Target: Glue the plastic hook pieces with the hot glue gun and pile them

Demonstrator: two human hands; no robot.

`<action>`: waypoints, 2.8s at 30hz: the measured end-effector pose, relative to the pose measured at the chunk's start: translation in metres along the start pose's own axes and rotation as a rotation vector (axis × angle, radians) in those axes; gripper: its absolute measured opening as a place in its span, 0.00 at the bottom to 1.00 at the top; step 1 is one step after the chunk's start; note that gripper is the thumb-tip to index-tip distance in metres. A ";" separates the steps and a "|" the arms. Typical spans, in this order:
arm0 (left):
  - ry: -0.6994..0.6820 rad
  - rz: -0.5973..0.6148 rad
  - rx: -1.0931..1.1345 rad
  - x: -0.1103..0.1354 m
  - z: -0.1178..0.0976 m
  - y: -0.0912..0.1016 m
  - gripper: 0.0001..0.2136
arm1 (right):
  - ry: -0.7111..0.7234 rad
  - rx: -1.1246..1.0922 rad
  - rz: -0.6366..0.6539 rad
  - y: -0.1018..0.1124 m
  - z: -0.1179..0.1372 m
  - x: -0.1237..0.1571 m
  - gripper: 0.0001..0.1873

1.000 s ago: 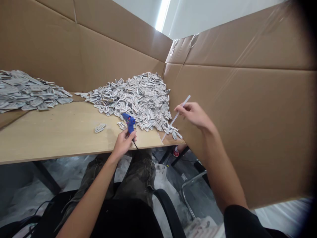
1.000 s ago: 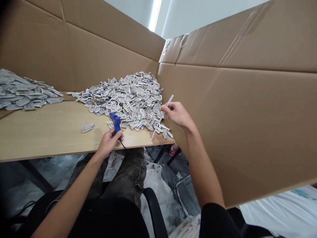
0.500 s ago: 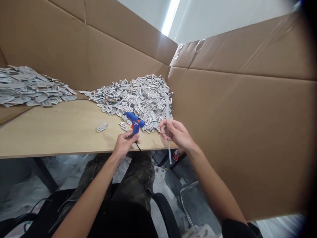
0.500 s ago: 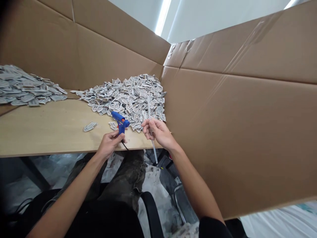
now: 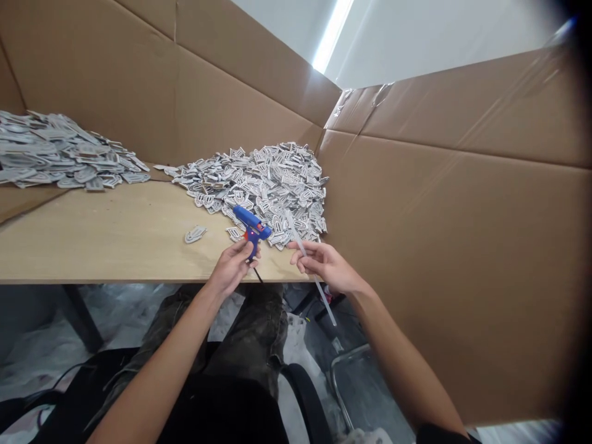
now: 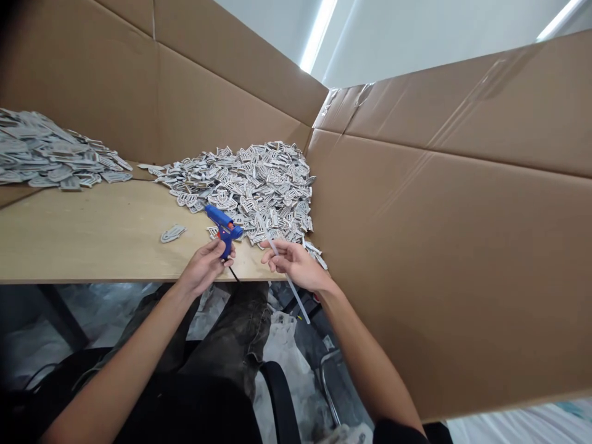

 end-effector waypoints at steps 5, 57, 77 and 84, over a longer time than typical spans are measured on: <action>-0.011 0.026 0.005 0.001 0.001 -0.002 0.20 | -0.027 -0.007 0.016 -0.001 -0.005 0.001 0.24; -0.069 0.232 -0.248 0.010 0.000 -0.018 0.19 | 0.251 1.099 -0.283 -0.011 0.012 0.002 0.19; -0.099 0.287 -0.347 0.009 0.003 -0.014 0.24 | 0.212 0.823 -0.137 -0.014 0.018 -0.009 0.19; -0.063 0.319 -0.340 0.011 0.005 -0.016 0.24 | 0.177 0.776 -0.088 -0.023 0.019 -0.012 0.19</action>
Point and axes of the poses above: each hand's wrist, its own x-axis away from the middle knuckle, its own y-axis out of the back of the hand, z = x × y, the point moved 6 cm from there along -x, towards the middle knuckle, and after that the axes turned 5 degrees about -x, right-handed, at the moved point
